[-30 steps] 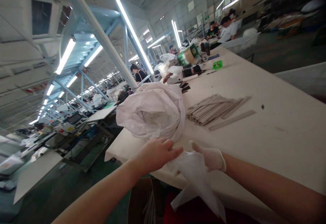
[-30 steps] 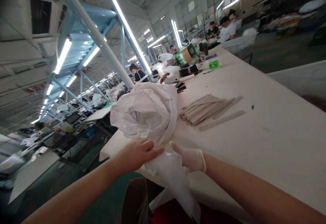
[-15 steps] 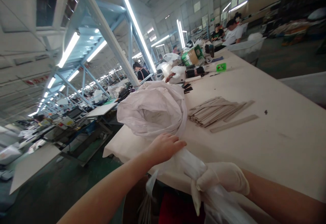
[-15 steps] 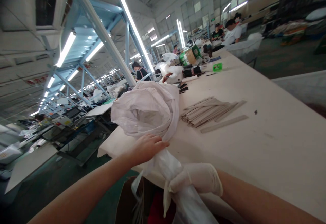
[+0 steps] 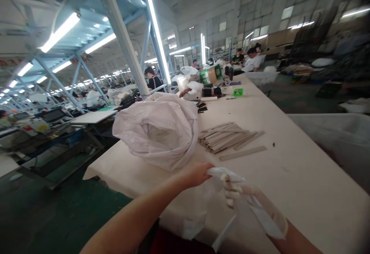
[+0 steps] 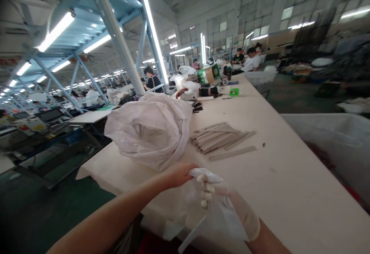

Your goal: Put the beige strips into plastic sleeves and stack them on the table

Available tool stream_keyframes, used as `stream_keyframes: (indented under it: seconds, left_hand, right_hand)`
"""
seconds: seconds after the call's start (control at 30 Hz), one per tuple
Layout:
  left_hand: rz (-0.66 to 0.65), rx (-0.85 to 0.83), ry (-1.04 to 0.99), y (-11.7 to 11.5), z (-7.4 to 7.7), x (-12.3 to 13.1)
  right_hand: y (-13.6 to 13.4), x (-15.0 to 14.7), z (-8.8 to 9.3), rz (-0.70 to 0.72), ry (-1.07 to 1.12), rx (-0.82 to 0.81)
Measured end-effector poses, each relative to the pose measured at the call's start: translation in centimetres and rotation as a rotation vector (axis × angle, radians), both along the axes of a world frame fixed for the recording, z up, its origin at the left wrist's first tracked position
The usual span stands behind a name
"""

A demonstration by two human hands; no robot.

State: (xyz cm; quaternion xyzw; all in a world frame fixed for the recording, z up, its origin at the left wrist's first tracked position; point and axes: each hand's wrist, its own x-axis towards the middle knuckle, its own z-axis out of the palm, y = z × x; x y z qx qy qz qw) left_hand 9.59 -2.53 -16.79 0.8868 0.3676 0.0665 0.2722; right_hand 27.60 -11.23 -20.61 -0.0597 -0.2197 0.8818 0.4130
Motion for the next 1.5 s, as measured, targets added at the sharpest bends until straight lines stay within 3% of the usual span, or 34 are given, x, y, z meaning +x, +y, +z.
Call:
stream_keyframes:
  seconds: [0.17, 0.33, 0.43, 0.7, 0.9, 1.1, 1.27, 1.5]
  left_hand:
    - [0.074, -0.249, -0.145, 1.0, -4.0, 2.7]
    - [0.231, -0.478, -0.216, 2.3, -6.7, 4.0]
    - [0.297, -0.559, -0.221, 3.2, -7.7, 4.2]
    - [0.504, -0.544, -0.225, 5.0, -8.0, 1.9]
    - [0.571, -0.417, -0.125, 4.1, -8.5, 2.7]
    - [0.386, -0.282, 0.056, 0.7, -7.5, 4.4]
    - [0.362, -0.21, 0.221, -2.8, -8.1, 6.4]
    - [0.263, -0.167, 0.221, -2.3, -7.9, 4.6]
  right_hand:
    - [1.4, 4.2, -2.2, -0.062, 0.366, -0.308]
    - [2.6, 7.1, -3.2, -0.222, 0.418, -0.255]
    - [3.6, 8.2, -4.1, -0.222, 0.394, -0.217]
    - [3.9, 11.0, -3.6, -0.378, 0.382, -0.191]
    - [4.4, 9.7, -4.6, -0.368, 0.229, -0.182]
    - [4.5, 8.8, -4.7, -0.348, 0.134, -0.188]
    - [4.5, 8.6, -4.6, -0.353, 0.035, -0.178]
    - [4.8, 9.9, -4.5, -0.487, 0.114, -0.215]
